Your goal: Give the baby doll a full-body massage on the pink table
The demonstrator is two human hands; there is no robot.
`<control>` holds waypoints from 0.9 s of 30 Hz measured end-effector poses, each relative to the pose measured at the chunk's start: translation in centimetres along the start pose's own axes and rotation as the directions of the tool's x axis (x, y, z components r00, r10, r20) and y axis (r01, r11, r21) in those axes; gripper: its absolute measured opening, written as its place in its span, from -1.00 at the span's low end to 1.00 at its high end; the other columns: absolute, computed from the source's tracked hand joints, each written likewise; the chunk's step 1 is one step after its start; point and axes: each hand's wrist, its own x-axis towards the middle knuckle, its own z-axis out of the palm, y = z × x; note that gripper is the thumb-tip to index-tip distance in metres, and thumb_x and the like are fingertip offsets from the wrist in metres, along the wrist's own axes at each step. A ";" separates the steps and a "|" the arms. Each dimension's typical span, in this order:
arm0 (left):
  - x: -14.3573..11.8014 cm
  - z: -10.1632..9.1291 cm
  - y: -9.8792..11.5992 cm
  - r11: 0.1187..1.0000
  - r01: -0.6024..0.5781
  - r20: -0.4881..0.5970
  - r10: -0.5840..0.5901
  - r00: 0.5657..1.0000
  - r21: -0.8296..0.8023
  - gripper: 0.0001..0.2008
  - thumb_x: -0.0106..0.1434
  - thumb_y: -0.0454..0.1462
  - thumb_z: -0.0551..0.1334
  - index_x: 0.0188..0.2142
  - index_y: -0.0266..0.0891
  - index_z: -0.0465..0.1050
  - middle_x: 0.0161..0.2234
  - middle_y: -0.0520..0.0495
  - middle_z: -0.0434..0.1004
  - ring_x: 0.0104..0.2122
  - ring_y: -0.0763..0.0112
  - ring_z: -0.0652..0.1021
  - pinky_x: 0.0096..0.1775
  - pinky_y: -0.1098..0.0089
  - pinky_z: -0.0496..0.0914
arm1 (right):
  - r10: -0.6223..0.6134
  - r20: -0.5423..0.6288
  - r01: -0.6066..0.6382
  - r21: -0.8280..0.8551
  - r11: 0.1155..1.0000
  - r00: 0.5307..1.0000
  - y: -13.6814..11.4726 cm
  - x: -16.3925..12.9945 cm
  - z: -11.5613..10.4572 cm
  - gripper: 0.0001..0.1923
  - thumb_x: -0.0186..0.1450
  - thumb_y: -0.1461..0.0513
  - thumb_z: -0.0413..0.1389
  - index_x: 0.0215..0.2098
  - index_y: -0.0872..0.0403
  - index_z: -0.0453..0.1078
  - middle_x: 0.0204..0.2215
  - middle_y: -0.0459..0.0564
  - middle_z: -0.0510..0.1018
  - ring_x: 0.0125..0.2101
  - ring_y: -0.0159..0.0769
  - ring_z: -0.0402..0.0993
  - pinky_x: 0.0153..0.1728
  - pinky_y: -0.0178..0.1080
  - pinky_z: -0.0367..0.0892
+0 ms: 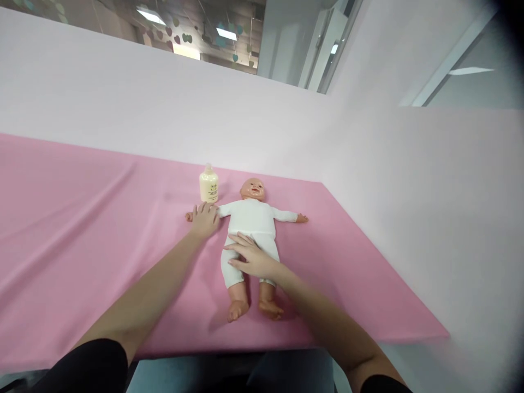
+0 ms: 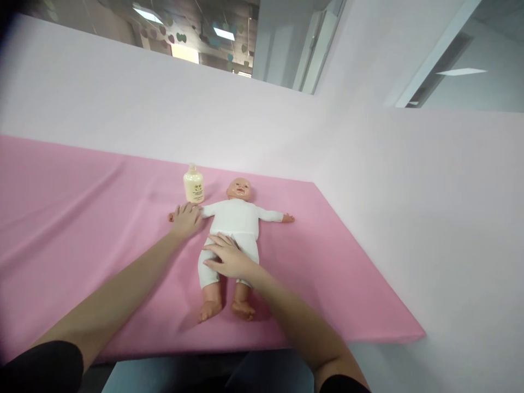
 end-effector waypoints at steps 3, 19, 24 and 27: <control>-2.6 0.9 1.6 0.996 0.003 0.101 0.006 0.995 -0.089 -0.83 0.00 -0.35 0.27 -0.34 -0.18 0.44 -0.03 -0.21 0.39 0.14 -0.01 0.19 0.21 0.06 -0.20 | 0.089 0.033 -0.092 0.085 0.992 0.995 -0.8 -1.7 0.2 -0.40 0.23 0.02 0.09 0.20 -0.08 0.12 0.33 0.00 -0.22 0.31 -0.04 -0.32 0.24 0.08 -0.15; -11.2 -1.3 10.3 0.233 0.848 0.825 -0.214 0.523 -0.477 -0.60 0.21 -0.03 0.20 -0.10 -0.26 0.43 -0.15 -0.22 0.53 -0.02 0.07 0.46 -0.04 0.15 0.35 | 0.406 -0.163 -0.092 0.837 0.539 0.899 -1.3 -3.2 0.7 -0.28 0.13 0.19 0.18 0.19 -0.14 -0.01 0.08 0.04 0.29 -0.11 -0.29 0.42 -0.14 -0.18 0.44; -12.9 -2.4 10.8 0.163 0.965 0.978 0.042 0.203 -0.208 -0.57 0.09 -0.10 0.34 -0.08 -0.21 0.41 -0.19 -0.19 0.55 -0.13 0.11 0.54 -0.06 0.11 0.36 | 0.341 -0.290 -0.012 0.745 0.667 0.894 -1.7 -3.7 0.3 -0.50 0.22 0.14 0.08 0.12 -0.12 0.12 0.20 -0.02 0.13 0.08 -0.28 0.28 0.06 -0.13 0.30; -13.3 -2.8 10.6 0.190 0.961 0.980 0.027 0.198 -0.199 -0.57 0.03 -0.18 0.39 -0.09 -0.21 0.42 -0.21 -0.17 0.55 -0.17 0.17 0.56 -0.08 0.17 0.38 | 0.173 -0.364 0.047 0.525 0.850 0.915 -1.7 -4.4 -0.3 -0.62 0.29 0.10 -0.02 0.08 -0.11 0.21 0.25 -0.07 0.06 0.24 -0.23 0.02 0.21 -0.06 0.07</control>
